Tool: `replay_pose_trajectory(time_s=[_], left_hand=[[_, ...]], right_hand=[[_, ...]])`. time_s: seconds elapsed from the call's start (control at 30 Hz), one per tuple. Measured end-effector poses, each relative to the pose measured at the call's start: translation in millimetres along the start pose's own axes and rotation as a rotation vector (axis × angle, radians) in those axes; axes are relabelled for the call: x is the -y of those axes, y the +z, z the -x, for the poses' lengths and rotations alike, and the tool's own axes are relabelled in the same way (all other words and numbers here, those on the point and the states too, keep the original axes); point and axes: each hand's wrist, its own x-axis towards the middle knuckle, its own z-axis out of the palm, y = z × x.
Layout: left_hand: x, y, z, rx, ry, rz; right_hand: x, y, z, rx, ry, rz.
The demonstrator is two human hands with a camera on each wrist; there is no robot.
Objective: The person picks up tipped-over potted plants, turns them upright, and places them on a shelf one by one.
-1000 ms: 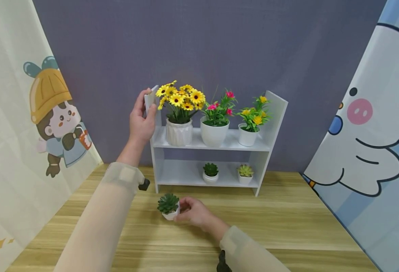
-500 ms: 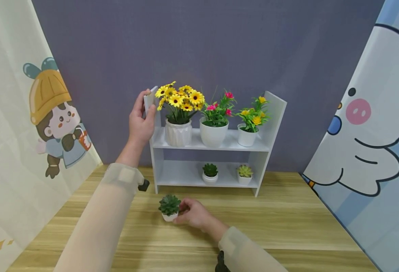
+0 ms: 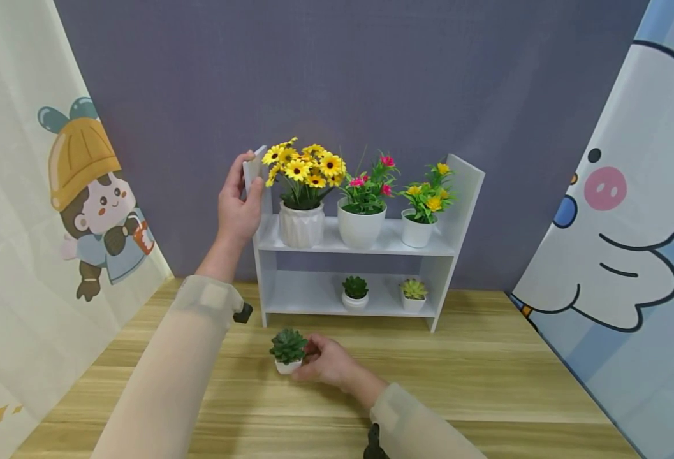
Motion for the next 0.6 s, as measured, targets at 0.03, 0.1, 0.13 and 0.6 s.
replay_pose_trajectory(time_s=[0.03,0.1,0.13,0.6], left_hand=[[0.4,-0.1,0.0,0.000,-0.001,0.001],[1.1,-0.4,-0.2,0.001,-0.003,0.003],[1.4,-0.5,-0.3,0.001,-0.003,0.005],[3.2,0.2,-0.6,0.003,0.003,0.015]], right_hand=[[-0.1,-0.3,0.0,0.007,0.002,-0.008],[0.0,-0.6,0.3,0.018,0.002,-0.025],[0.3,-0.5,0.5,0.021,0.002,-0.033],[0.7,2.0,-0.4,-0.026,-0.017,-0.032]])
